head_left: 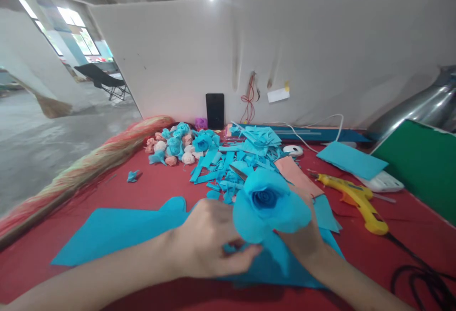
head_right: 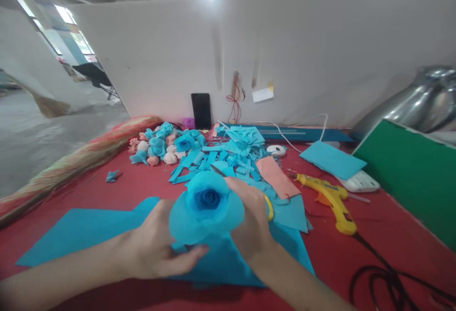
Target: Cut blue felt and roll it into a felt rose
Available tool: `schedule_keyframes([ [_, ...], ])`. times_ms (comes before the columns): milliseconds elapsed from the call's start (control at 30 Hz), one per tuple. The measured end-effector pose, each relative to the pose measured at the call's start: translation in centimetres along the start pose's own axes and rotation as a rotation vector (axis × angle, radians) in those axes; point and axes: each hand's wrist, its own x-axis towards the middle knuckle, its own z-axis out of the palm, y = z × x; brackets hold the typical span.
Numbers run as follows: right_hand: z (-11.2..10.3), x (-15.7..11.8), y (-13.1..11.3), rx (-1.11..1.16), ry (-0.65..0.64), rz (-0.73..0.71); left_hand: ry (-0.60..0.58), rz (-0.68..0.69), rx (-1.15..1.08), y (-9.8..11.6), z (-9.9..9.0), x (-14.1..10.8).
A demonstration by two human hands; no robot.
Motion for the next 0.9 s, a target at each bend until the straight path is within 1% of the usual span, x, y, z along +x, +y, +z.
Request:
schedule_keyframes([
  [67, -0.2, 0.2, -0.3, 0.013, 0.025, -0.019, 0.125, -0.12, -0.107, -0.3, -0.4, 0.0],
  [167, -0.3, 0.3, -0.6, 0.006, 0.045, -0.026, 0.241, -0.221, -0.182, -0.2, -1.1, 0.1],
  [200, -0.3, 0.3, -0.7, -0.001, 0.043, -0.031, 0.269, -0.265, -0.245, -0.1, -1.4, 0.1],
  [267, -0.1, 0.2, -0.6, -0.02, 0.045, -0.046, 0.308, -0.395, -0.477, 0.3, -2.0, 0.1],
  [333, 0.0, 0.2, -0.5, -0.048, 0.047, -0.06, 0.32, -0.519, -0.707, 0.7, -2.4, 0.1],
  [367, 0.1, 0.2, -0.4, -0.066, 0.05, -0.069, 0.318, -0.557, -0.78, 0.9, -2.5, 0.1],
  [467, 0.2, 0.2, -0.1, -0.123, 0.053, -0.094, 0.321, -0.596, -0.876, 1.1, -2.6, 0.1],
  [700, 0.3, 0.1, -0.2, -0.147, 0.078, -0.13, 0.296, -0.703, -0.907, 0.9, -2.5, 0.3],
  [900, 0.5, 0.1, -0.3, -0.153, 0.084, -0.097, 0.329, -0.684, -0.953, 0.7, -2.1, 0.4],
])
